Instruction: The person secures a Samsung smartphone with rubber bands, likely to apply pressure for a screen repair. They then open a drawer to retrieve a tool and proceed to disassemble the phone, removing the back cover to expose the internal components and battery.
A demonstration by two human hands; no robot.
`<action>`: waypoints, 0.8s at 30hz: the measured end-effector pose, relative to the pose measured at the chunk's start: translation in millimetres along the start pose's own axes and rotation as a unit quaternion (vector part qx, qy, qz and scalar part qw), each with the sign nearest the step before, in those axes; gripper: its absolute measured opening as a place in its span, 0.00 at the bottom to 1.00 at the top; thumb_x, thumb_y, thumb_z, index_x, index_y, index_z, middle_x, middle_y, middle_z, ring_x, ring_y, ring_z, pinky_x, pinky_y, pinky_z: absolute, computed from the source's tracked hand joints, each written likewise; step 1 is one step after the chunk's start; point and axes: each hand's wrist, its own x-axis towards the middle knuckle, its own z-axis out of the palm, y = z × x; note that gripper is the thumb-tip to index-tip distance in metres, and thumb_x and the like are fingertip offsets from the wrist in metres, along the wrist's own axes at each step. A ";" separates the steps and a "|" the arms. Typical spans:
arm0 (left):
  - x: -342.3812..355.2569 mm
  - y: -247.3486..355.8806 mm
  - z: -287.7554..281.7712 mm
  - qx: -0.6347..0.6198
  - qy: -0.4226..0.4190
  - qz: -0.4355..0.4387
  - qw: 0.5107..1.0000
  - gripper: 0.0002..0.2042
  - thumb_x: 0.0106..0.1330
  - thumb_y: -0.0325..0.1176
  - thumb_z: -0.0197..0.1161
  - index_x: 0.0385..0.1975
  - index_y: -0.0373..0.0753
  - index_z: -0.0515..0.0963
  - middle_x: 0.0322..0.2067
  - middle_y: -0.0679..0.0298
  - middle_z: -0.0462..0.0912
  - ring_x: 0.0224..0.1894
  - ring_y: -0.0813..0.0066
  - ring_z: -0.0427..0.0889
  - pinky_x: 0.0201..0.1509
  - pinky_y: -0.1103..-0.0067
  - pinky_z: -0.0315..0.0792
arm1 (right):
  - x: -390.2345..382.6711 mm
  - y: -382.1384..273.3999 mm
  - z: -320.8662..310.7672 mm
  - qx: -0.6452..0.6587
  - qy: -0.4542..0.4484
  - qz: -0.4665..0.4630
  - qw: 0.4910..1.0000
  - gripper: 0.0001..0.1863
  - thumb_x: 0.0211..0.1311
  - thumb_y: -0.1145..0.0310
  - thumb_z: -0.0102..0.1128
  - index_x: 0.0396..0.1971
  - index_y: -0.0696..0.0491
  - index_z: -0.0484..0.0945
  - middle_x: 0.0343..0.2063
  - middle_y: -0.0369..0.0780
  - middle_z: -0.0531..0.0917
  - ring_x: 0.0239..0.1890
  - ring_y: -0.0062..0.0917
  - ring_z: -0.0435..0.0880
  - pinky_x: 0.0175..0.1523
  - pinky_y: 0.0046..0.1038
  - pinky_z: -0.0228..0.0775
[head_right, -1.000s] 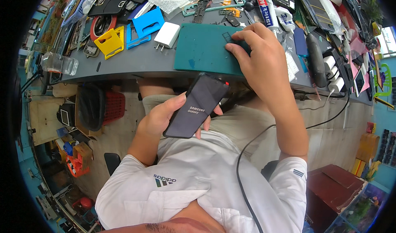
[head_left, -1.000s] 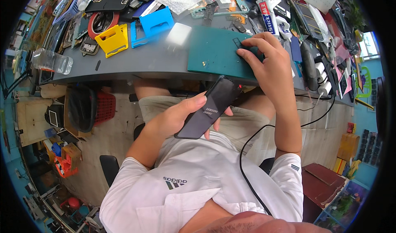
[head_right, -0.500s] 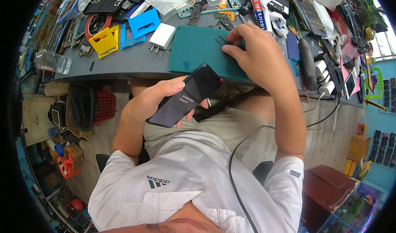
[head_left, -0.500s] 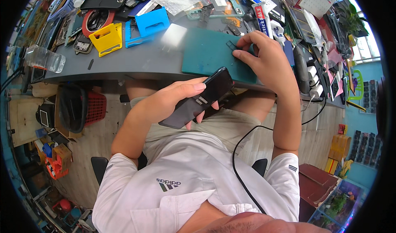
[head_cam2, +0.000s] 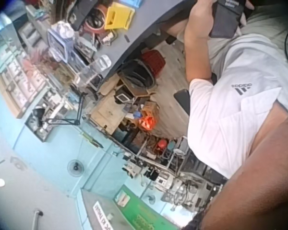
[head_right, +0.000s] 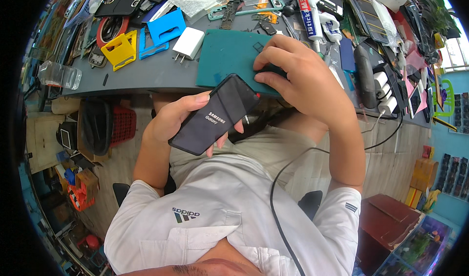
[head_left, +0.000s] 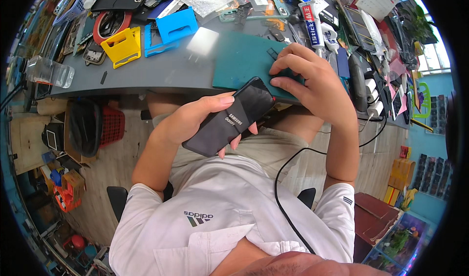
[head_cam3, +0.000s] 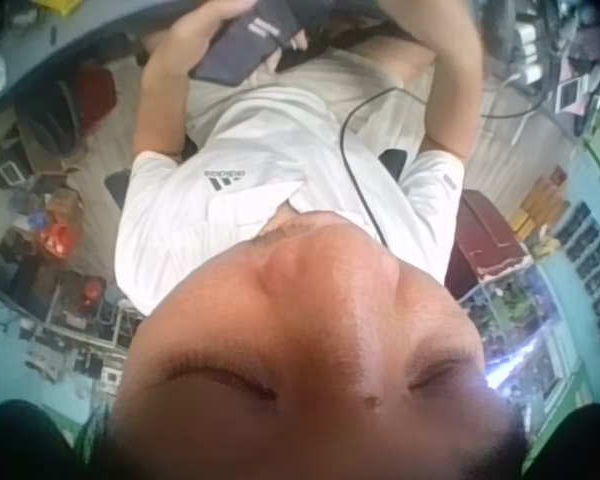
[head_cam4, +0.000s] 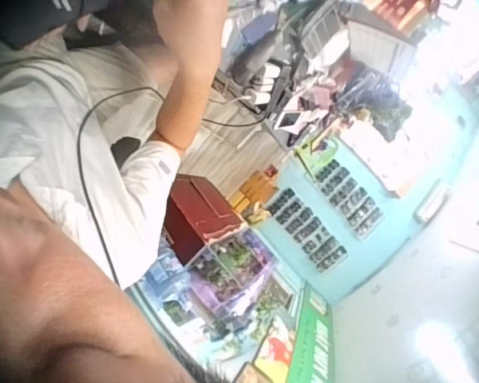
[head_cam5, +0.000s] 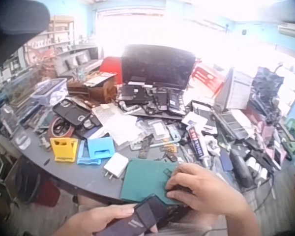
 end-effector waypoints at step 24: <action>-1.3 -11.5 6.4 -0.150 -0.035 0.034 0.988 0.32 0.82 0.49 0.39 0.68 0.22 0.65 0.52 0.34 0.79 0.38 0.51 0.87 0.34 0.59 0.89 | 41.5 33.3 10.1 -0.067 0.126 0.030 0.989 0.08 0.70 0.72 0.66 0.45 0.58 0.81 0.34 0.41 0.86 0.33 0.30 0.81 0.40 0.31 0.73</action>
